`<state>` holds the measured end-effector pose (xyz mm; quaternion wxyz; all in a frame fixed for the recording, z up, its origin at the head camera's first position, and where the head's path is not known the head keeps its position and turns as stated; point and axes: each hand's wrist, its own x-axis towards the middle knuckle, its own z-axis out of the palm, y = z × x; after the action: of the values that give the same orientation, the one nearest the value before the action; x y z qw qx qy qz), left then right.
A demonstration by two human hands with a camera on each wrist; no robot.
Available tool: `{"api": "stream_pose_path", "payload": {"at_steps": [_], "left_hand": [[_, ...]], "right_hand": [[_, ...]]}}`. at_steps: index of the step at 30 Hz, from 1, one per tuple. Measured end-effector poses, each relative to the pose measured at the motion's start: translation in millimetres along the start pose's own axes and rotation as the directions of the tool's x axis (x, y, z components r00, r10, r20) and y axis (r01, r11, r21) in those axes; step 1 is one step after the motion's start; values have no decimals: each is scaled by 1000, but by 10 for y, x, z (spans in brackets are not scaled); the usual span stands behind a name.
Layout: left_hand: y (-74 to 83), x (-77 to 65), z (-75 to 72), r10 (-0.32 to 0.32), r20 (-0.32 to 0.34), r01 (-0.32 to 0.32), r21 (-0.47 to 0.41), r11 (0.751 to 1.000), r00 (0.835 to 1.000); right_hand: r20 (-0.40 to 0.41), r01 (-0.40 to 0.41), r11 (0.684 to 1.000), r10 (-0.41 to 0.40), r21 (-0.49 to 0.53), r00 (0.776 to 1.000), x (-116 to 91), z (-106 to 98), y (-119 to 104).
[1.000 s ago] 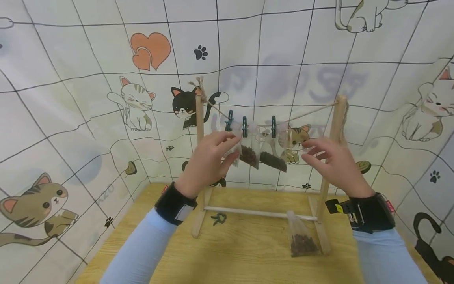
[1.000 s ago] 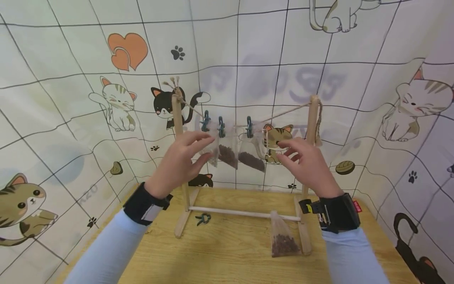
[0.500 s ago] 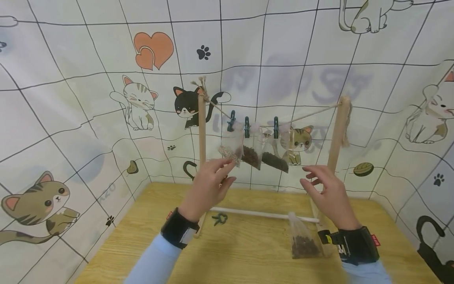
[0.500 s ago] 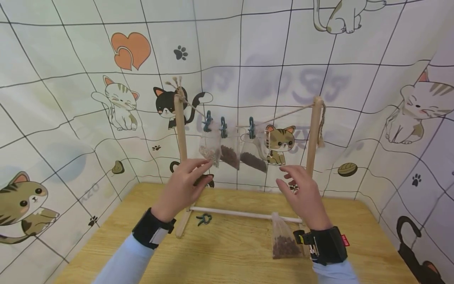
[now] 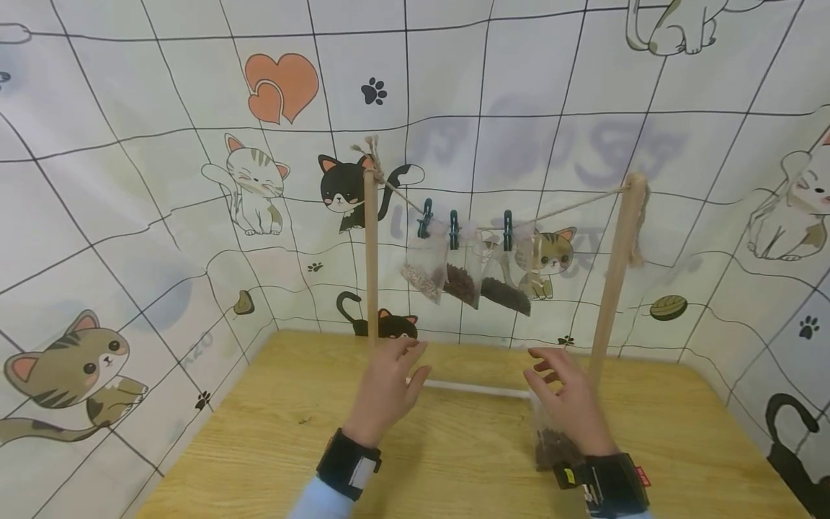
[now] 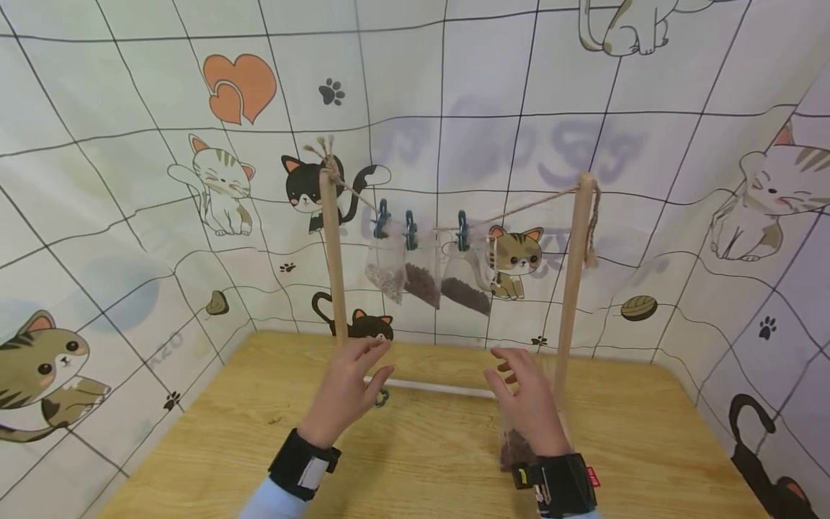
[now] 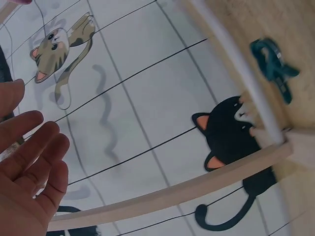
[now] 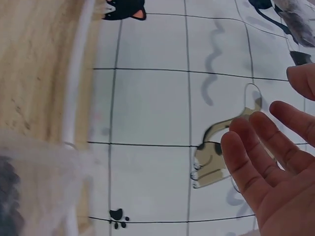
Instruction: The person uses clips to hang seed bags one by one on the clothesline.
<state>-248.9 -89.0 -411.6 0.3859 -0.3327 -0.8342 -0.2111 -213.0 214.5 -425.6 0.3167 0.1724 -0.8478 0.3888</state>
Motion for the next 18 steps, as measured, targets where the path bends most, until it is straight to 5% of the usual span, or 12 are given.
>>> {"api": "stream_pose_path", "payload": {"at_steps": [8, 18], "left_hand": [[26, -203, 143, -101, 46, 102, -29, 994, 994], [78, -358, 226, -161, 51, 162, -33, 986, 986]], "right_hand": [[67, -114, 993, 113, 21, 991, -172, 245, 61], [53, -63, 997, 60, 50, 997, -290, 472, 86]]}}
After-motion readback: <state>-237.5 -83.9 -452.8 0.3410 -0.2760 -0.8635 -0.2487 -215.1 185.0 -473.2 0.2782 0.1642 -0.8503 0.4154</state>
